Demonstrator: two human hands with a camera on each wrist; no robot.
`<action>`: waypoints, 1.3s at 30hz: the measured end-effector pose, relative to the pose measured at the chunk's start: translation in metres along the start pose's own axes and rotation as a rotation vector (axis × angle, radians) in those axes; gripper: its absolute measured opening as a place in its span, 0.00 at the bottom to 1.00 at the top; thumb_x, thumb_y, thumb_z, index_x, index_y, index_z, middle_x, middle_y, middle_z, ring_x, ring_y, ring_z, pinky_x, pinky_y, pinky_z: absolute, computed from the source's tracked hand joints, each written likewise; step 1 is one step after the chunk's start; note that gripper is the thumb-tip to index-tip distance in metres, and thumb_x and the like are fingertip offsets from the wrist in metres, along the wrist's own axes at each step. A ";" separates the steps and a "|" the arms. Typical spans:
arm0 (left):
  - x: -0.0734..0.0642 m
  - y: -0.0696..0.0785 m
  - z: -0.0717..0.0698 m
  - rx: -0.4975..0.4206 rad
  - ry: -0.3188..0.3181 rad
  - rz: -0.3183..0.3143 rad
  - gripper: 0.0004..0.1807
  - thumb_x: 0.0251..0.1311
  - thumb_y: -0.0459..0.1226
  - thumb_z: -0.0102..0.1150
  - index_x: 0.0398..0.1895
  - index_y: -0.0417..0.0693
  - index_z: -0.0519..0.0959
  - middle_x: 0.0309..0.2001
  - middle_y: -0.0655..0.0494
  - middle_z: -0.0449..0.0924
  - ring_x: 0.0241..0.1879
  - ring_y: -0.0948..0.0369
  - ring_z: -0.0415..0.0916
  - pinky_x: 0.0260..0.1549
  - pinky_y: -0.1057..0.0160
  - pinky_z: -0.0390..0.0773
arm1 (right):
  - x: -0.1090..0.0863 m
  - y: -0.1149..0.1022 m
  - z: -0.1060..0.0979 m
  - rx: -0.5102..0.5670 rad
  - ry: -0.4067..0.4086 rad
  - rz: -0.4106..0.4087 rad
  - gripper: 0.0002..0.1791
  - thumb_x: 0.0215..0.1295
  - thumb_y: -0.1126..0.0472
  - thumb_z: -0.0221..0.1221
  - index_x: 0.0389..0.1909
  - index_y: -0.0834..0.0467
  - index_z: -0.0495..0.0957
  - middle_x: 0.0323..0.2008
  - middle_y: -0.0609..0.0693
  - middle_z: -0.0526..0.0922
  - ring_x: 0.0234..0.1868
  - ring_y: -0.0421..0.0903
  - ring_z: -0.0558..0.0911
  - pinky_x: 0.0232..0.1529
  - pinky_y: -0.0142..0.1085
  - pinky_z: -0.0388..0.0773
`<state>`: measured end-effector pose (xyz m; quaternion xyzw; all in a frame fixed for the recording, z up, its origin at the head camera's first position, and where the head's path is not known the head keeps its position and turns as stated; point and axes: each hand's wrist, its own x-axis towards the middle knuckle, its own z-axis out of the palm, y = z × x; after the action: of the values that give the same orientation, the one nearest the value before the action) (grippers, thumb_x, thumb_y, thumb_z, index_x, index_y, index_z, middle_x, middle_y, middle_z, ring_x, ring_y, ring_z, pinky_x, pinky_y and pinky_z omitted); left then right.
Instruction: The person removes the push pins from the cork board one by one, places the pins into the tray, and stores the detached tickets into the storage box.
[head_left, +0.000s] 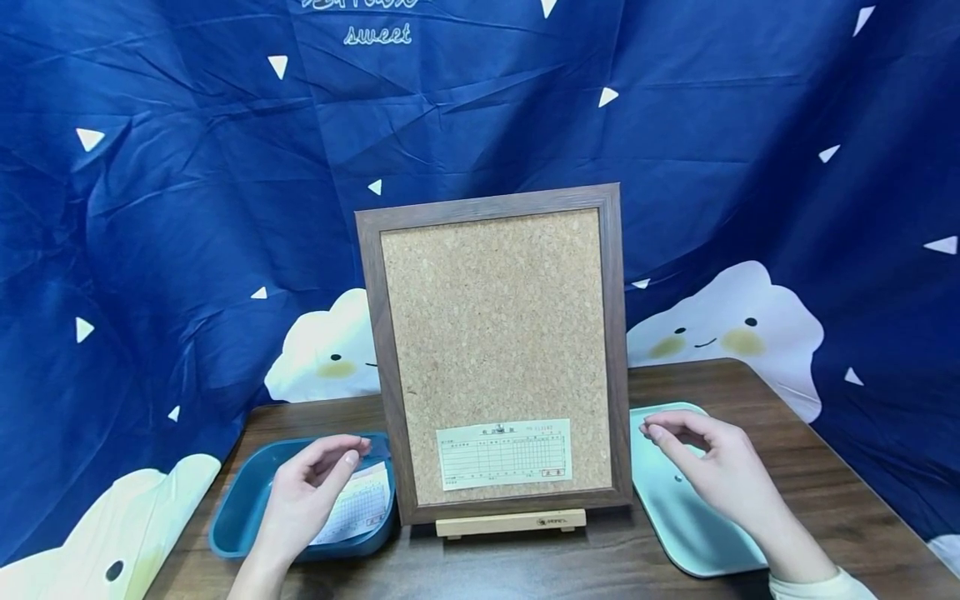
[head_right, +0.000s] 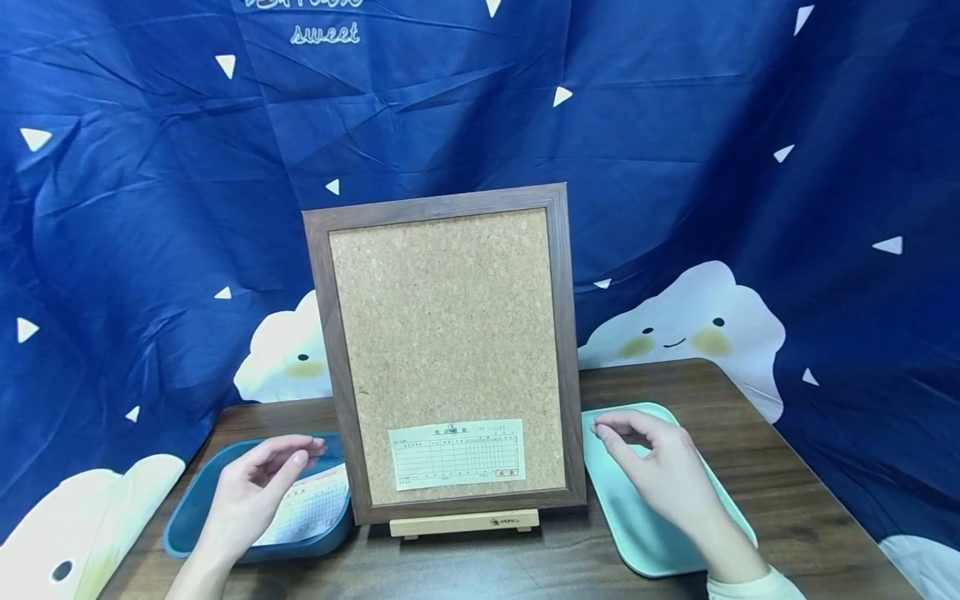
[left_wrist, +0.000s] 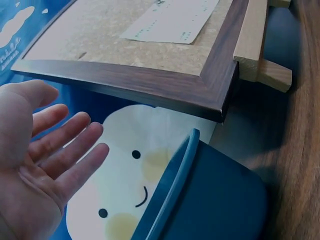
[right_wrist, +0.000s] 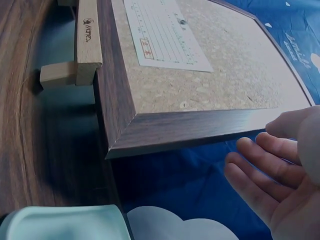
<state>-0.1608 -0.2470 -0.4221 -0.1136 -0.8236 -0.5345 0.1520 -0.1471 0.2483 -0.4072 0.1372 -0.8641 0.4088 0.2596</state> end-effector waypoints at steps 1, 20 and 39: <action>0.000 0.001 0.001 -0.003 -0.003 -0.003 0.09 0.77 0.35 0.63 0.55 0.46 0.87 0.53 0.46 0.91 0.51 0.73 0.88 0.51 0.74 0.85 | 0.000 -0.001 0.000 0.000 -0.002 -0.003 0.08 0.72 0.69 0.67 0.46 0.56 0.90 0.39 0.37 0.92 0.43 0.21 0.84 0.43 0.17 0.78; 0.005 0.010 0.012 -0.016 -0.014 0.061 0.11 0.77 0.34 0.63 0.56 0.42 0.87 0.61 0.47 0.86 0.54 0.73 0.85 0.53 0.76 0.82 | 0.003 -0.017 0.003 0.006 -0.018 -0.026 0.09 0.73 0.68 0.67 0.47 0.52 0.90 0.41 0.39 0.93 0.46 0.21 0.84 0.43 0.18 0.78; 0.011 0.008 0.020 -0.066 -0.063 0.080 0.12 0.76 0.32 0.64 0.57 0.47 0.87 0.70 0.48 0.80 0.61 0.75 0.80 0.58 0.73 0.81 | 0.011 -0.029 0.022 0.074 -0.054 -0.088 0.11 0.71 0.71 0.67 0.46 0.53 0.90 0.41 0.47 0.94 0.45 0.26 0.86 0.41 0.23 0.82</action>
<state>-0.1704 -0.2256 -0.4189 -0.1682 -0.8047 -0.5511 0.1432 -0.1501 0.2122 -0.3943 0.1957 -0.8482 0.4247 0.2487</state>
